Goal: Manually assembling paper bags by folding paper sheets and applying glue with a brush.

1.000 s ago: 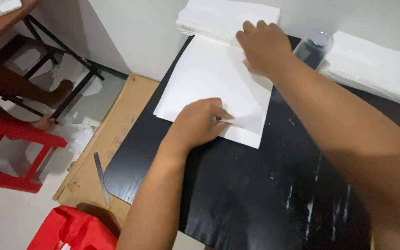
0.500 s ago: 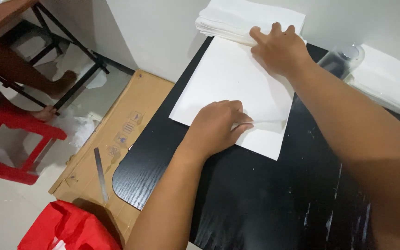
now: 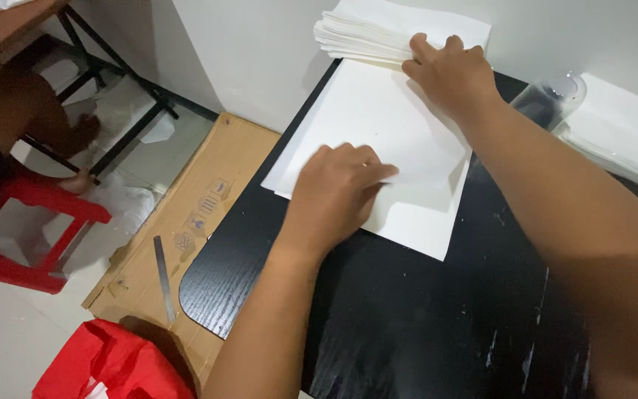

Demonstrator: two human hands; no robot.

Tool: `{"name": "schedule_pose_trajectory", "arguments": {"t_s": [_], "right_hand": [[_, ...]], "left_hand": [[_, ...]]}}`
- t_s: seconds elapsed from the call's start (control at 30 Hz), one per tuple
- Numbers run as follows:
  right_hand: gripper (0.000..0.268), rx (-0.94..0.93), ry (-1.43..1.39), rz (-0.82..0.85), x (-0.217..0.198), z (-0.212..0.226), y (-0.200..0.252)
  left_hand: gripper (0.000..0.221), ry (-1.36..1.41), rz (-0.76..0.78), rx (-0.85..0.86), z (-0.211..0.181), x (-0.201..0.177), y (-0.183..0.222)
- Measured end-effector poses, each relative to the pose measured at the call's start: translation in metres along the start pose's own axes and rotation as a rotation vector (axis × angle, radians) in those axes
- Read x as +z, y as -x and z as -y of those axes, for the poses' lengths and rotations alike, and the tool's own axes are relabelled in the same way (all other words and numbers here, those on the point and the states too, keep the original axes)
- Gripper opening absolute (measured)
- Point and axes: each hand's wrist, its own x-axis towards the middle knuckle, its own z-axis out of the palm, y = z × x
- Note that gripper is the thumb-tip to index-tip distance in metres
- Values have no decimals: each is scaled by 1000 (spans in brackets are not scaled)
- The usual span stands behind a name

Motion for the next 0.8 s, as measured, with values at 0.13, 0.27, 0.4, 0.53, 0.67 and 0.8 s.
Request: {"name": "schedule_pose_trajectory", "arguments": {"t_s": [0.13, 0.27, 0.4, 0.53, 0.67, 0.8], "right_hand": [[33, 25, -35, -35, 4, 1, 2], [45, -5, -146, 85, 1, 1, -3], [21, 31, -550, 378, -37, -14, -9], [37, 120, -1276, 388, -55, -41, -12], [43, 355, -1974, 180, -122, -71, 15], [68, 6, -1877, 499, -230, -85, 92]], "left_hand": [[35, -57, -174, -1, -9, -35, -5], [47, -124, -299, -57, -7, -44, -1], [39, -340, -638, -98, 3, -49, 3], [17, -462, -923, -234, 8, -60, 3], [17, -483, -1005, -272, 13, -84, 14], [14, -475, -841, -62, -3, -135, 42]]}}
